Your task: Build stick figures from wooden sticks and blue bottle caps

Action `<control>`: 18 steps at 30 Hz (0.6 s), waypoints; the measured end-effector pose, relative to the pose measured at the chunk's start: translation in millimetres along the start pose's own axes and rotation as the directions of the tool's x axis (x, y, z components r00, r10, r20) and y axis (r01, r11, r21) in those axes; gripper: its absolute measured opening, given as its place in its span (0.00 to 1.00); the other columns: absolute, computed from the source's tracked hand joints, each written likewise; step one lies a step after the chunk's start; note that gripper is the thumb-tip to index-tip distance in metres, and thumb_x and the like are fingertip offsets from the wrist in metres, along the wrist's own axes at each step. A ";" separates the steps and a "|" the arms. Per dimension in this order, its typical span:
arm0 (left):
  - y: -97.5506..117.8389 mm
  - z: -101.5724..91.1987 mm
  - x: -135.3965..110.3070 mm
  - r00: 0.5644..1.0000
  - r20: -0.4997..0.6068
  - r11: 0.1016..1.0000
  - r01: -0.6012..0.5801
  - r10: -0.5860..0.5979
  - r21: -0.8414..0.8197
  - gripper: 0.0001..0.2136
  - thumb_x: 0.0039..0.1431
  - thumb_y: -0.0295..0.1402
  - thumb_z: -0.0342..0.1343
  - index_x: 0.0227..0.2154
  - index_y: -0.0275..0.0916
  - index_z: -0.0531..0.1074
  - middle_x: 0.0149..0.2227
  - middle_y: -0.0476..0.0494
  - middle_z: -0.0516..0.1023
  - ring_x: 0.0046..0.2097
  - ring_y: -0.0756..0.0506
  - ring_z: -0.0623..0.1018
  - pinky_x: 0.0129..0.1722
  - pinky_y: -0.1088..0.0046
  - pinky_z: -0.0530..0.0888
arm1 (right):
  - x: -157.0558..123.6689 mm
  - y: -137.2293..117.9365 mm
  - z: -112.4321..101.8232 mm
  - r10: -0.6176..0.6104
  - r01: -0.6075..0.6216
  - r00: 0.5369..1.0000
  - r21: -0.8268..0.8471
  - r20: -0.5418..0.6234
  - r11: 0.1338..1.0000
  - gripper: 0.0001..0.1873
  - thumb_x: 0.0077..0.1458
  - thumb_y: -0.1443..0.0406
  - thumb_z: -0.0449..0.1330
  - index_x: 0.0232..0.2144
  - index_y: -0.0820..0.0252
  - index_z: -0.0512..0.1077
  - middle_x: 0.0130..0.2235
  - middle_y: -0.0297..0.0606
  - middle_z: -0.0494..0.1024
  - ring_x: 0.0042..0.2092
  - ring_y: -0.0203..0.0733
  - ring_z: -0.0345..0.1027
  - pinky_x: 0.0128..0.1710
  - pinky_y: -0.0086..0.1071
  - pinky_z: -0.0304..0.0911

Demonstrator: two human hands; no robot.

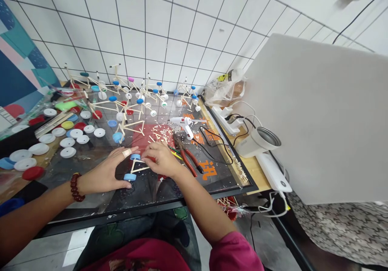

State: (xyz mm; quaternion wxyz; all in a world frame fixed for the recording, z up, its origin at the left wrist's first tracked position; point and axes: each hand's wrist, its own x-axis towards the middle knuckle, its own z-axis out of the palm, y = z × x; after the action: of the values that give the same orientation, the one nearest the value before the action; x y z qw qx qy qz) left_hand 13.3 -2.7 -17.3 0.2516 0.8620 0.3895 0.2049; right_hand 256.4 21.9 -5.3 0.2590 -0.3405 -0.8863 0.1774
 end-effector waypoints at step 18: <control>-1.0 0.7 0.7 1.000 -0.001 1.000 0.003 -0.003 -0.007 0.48 0.46 0.38 0.71 0.68 0.44 0.51 0.66 0.36 0.66 0.68 0.32 0.62 0.69 0.45 0.52 | -7.7 18.3 -22.4 0.247 -0.162 0.835 0.209 -0.491 0.964 0.12 0.62 0.61 0.59 0.26 0.57 0.70 0.27 0.33 0.71 0.31 0.38 0.63 0.34 0.33 0.59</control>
State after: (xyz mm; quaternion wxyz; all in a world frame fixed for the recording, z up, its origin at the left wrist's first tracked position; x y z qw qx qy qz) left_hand 13.6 -1.8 -18.4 0.2546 0.8604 0.3904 0.2061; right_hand 283.7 32.6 1.1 0.4913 -0.4465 -0.7266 0.1770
